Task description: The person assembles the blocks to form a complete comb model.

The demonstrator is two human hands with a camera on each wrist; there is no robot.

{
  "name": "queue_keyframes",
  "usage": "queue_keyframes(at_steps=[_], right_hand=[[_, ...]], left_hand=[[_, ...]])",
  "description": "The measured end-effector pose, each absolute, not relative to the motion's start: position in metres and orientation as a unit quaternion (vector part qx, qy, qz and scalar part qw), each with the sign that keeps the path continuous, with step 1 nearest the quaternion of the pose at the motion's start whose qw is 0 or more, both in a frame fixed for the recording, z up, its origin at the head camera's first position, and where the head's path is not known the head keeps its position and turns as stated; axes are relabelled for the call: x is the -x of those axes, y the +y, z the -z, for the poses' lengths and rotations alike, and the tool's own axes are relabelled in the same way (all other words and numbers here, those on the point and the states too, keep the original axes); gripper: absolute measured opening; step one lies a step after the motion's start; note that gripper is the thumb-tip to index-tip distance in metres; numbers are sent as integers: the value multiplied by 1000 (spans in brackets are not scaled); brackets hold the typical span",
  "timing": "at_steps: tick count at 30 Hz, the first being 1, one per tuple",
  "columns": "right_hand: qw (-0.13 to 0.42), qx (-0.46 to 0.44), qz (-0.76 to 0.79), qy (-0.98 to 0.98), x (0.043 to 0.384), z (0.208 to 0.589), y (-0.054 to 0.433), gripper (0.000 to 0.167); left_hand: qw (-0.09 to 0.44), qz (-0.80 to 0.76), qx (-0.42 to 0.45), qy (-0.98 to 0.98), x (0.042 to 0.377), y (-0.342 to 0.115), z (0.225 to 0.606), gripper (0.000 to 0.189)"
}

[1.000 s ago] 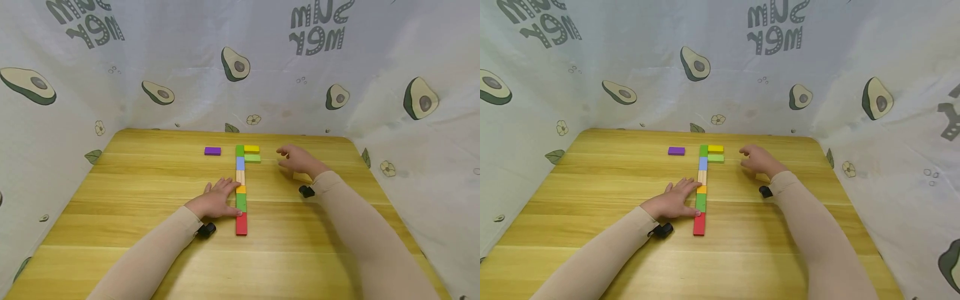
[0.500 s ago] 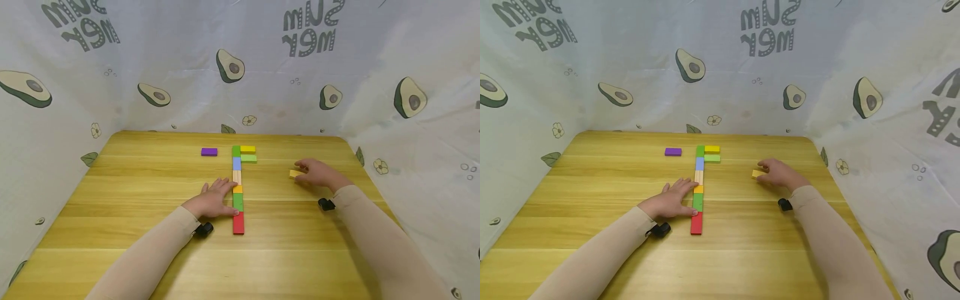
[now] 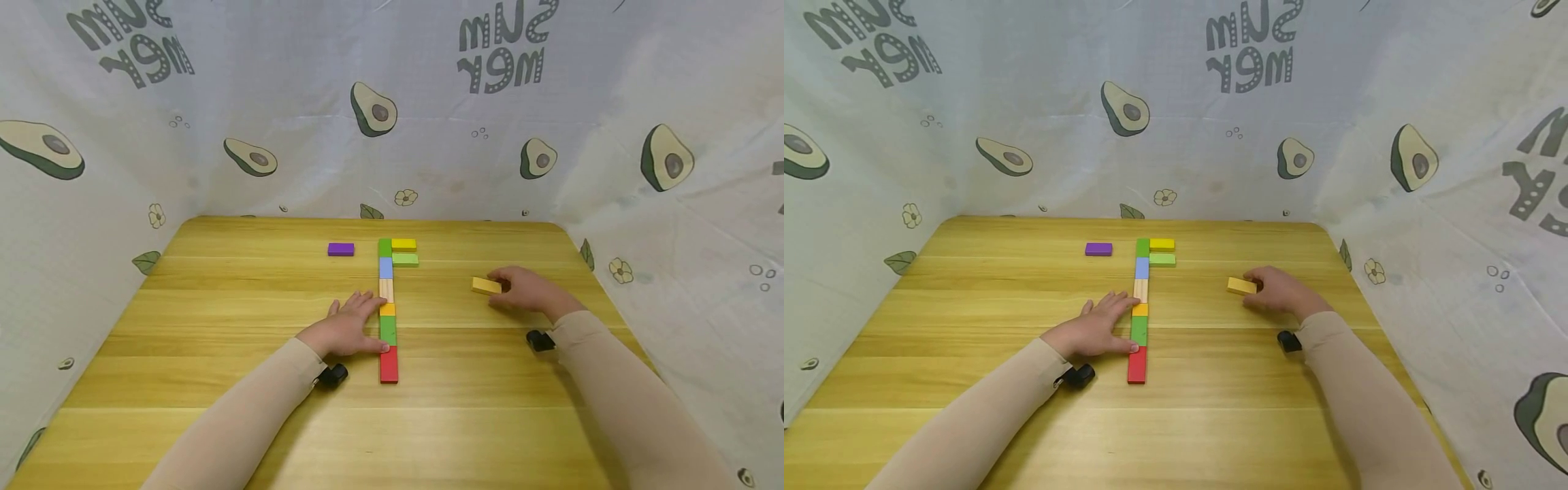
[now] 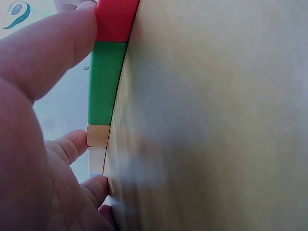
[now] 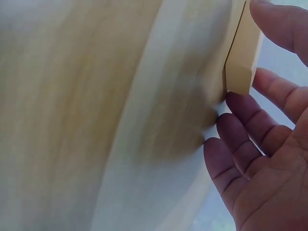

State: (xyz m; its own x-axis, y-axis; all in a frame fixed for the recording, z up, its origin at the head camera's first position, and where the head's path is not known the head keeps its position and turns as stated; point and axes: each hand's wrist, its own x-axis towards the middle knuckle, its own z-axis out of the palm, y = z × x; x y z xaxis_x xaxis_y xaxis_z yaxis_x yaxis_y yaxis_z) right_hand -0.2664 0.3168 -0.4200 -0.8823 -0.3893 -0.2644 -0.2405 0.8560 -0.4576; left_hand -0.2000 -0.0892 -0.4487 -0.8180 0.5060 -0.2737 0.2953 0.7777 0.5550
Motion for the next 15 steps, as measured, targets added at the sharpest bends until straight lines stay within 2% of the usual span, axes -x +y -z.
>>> queue_keyframes(at_steps=[15], right_hand=[[168, 160, 212, 949, 263, 423, 320, 59]], left_hand=[[207, -252, -222, 919, 200, -90, 449, 96]])
